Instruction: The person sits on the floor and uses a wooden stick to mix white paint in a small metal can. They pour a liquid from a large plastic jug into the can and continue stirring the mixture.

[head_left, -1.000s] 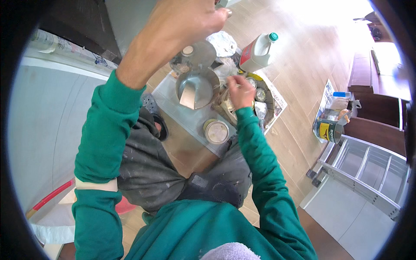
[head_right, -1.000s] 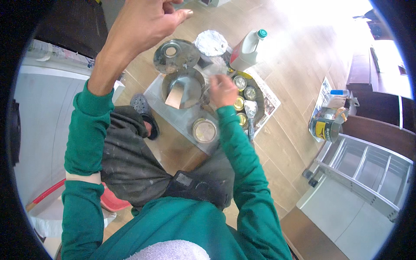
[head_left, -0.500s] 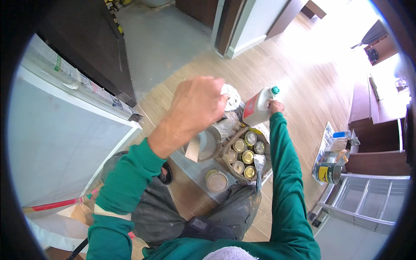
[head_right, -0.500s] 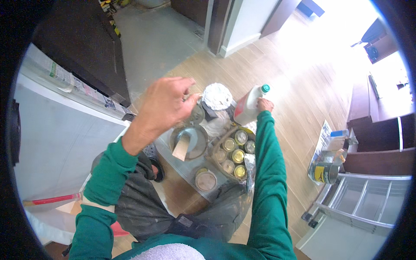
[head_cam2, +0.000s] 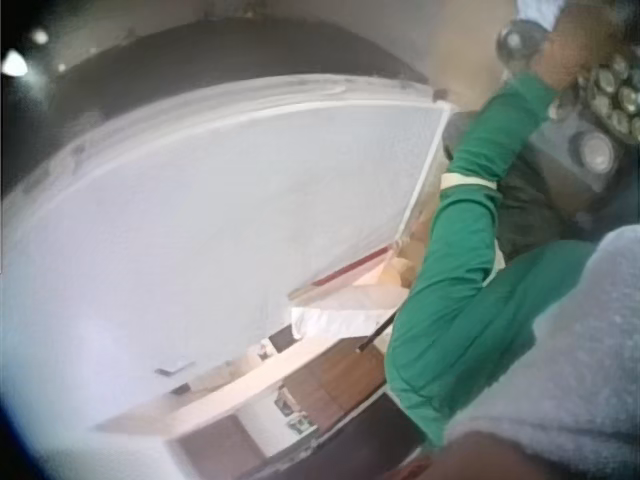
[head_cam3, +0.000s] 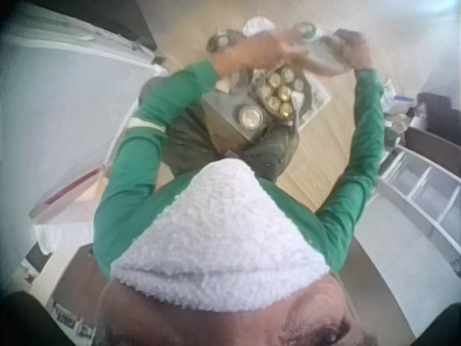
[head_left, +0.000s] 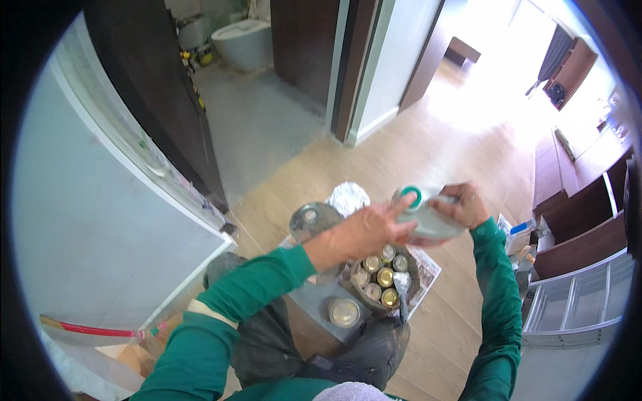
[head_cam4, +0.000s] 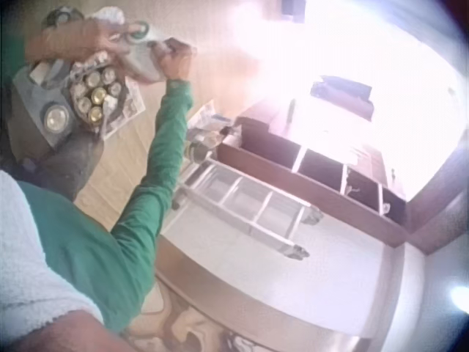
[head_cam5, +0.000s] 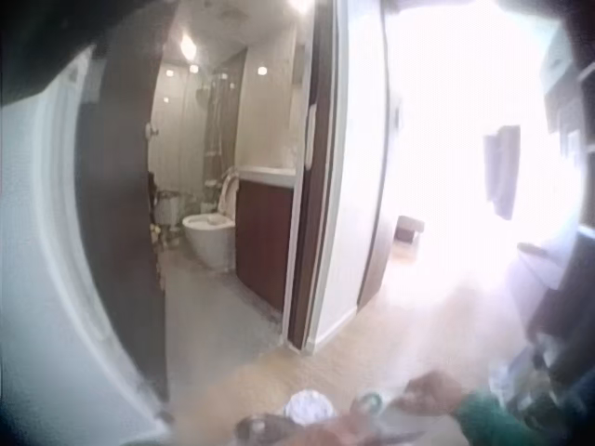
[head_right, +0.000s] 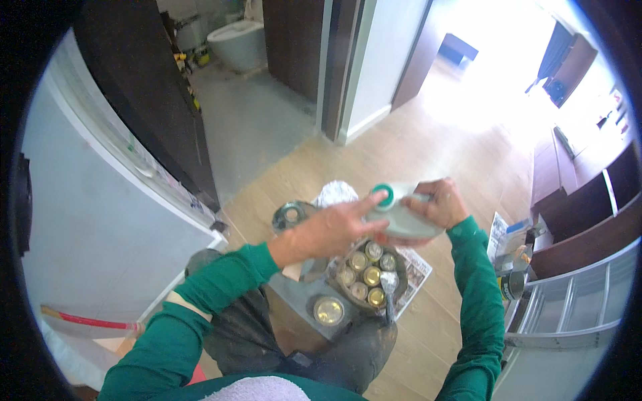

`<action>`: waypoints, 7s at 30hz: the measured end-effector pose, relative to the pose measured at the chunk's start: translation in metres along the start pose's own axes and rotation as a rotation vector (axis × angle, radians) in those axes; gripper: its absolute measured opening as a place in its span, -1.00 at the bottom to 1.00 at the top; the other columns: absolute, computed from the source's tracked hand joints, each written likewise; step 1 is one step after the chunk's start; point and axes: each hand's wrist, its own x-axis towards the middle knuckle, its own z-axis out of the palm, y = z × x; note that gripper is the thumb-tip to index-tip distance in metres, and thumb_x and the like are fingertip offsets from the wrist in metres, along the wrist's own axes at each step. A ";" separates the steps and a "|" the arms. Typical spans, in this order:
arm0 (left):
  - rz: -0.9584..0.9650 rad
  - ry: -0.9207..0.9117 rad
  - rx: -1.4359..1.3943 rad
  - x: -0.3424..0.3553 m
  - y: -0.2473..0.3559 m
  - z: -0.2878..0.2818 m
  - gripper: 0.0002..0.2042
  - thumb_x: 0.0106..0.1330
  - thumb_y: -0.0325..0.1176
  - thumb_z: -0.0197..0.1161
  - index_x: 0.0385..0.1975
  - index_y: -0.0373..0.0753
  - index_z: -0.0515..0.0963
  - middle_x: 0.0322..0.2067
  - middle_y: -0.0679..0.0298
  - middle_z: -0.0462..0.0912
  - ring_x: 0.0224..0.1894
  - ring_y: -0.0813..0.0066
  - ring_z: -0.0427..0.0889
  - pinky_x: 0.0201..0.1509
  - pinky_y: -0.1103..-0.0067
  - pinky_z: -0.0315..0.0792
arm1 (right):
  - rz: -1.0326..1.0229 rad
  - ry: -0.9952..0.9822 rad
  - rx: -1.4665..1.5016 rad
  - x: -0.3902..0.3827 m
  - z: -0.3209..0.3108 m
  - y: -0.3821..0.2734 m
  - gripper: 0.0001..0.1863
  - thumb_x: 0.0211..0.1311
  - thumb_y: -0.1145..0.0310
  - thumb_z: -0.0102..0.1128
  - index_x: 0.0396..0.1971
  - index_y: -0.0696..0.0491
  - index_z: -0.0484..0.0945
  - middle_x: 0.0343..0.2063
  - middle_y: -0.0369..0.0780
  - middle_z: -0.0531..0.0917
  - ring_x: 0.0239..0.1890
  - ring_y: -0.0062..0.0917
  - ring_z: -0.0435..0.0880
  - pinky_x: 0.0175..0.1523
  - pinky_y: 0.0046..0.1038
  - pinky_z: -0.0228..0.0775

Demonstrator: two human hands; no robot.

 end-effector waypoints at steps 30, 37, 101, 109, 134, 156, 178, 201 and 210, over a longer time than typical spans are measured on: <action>-0.534 0.246 -0.122 -0.037 0.018 -0.009 -0.59 0.09 -0.10 0.35 -0.66 -0.43 0.61 -0.61 -0.18 0.59 -0.50 -0.14 0.67 -0.35 0.18 0.59 | 0.080 0.044 -0.097 -0.074 0.089 -0.103 -0.54 0.26 -0.03 0.36 -0.41 0.15 0.75 -0.68 0.04 0.60 -0.61 -0.12 0.63 -0.42 -0.24 0.47; -0.653 0.302 -0.011 -0.043 -0.008 -0.030 -0.62 0.11 -0.11 0.37 -0.62 -0.41 0.65 -0.58 -0.12 0.65 -0.45 -0.10 0.71 -0.29 0.20 0.62 | 0.155 0.003 0.045 -0.025 0.100 -0.125 -0.56 0.26 0.03 0.36 -0.33 0.20 0.77 -0.65 -0.03 0.67 -0.60 -0.36 0.69 -0.41 -0.30 0.48; -0.657 0.345 -0.320 -0.049 -0.031 -0.113 -0.61 0.10 -0.39 0.36 -0.86 -0.41 0.38 -0.88 0.24 0.31 -0.78 0.47 0.40 -0.68 0.40 0.29 | 0.406 -0.821 -0.643 0.023 0.249 -0.085 -0.49 0.15 0.15 0.30 0.12 0.00 0.64 0.12 -0.10 0.68 0.20 -0.20 0.65 0.29 -0.21 0.47; -0.670 0.334 -0.305 -0.049 -0.028 -0.114 -0.62 0.11 -0.38 0.36 -0.85 -0.39 0.41 -0.88 0.28 0.32 -0.78 0.49 0.40 -0.68 0.41 0.29 | 0.378 -0.853 -0.668 0.025 0.254 -0.085 -0.50 0.18 0.14 0.27 0.13 -0.01 0.64 0.15 -0.10 0.66 0.22 -0.22 0.63 0.30 -0.21 0.46; -0.257 -0.064 0.051 -0.072 -0.048 -0.004 -0.65 0.10 -0.20 0.43 -0.29 -0.41 0.68 -0.36 -0.03 0.69 -0.23 -0.05 0.68 -0.07 0.27 0.55 | 0.217 -0.192 -0.164 -0.040 0.113 -0.092 -0.56 0.19 0.04 0.41 -0.39 0.22 0.77 -0.60 0.08 0.67 -0.50 -0.12 0.75 -0.33 -0.22 0.58; 0.040 0.548 -0.180 0.026 -0.035 -0.013 -0.80 0.11 -0.36 0.35 -0.53 -0.43 0.66 -0.56 -0.09 0.64 -0.47 -0.03 0.69 -0.35 0.28 0.52 | -0.243 0.335 -0.318 0.003 0.068 -0.050 -0.53 0.18 -0.12 0.38 -0.44 0.06 0.78 -0.63 -0.05 0.68 -0.57 -0.19 0.72 -0.39 -0.27 0.57; -0.501 0.359 -0.089 0.026 -0.042 -0.031 -0.72 0.10 -0.30 0.46 -0.25 -0.33 0.75 -0.35 -0.10 0.73 -0.29 0.16 0.77 -0.21 0.43 0.57 | -0.400 0.344 -0.346 0.022 0.051 -0.037 -0.61 0.19 -0.02 0.45 -0.41 0.06 0.78 -0.63 -0.09 0.70 -0.58 -0.26 0.75 -0.44 -0.34 0.59; -0.548 0.294 -0.144 -0.002 -0.049 -0.048 -0.71 0.09 -0.45 0.41 -0.25 -0.55 0.64 -0.46 -0.15 0.65 -0.46 0.21 0.68 -0.33 0.47 0.54 | 0.208 -0.184 -0.548 0.099 0.164 0.143 -0.68 0.32 0.12 0.26 -0.05 -0.03 0.73 -0.21 -0.04 0.77 -0.12 -0.14 0.77 0.02 -0.16 0.58; -0.453 0.320 0.076 -0.044 -0.046 -0.048 -0.73 0.05 -0.49 0.49 -0.31 -0.54 0.65 -0.50 0.02 0.70 -0.48 0.45 0.67 -0.36 0.58 0.55 | 0.421 -0.104 -0.513 0.097 0.224 0.224 -0.66 0.29 0.10 0.25 -0.09 0.01 0.73 -0.21 0.03 0.75 -0.11 -0.04 0.75 0.01 -0.10 0.57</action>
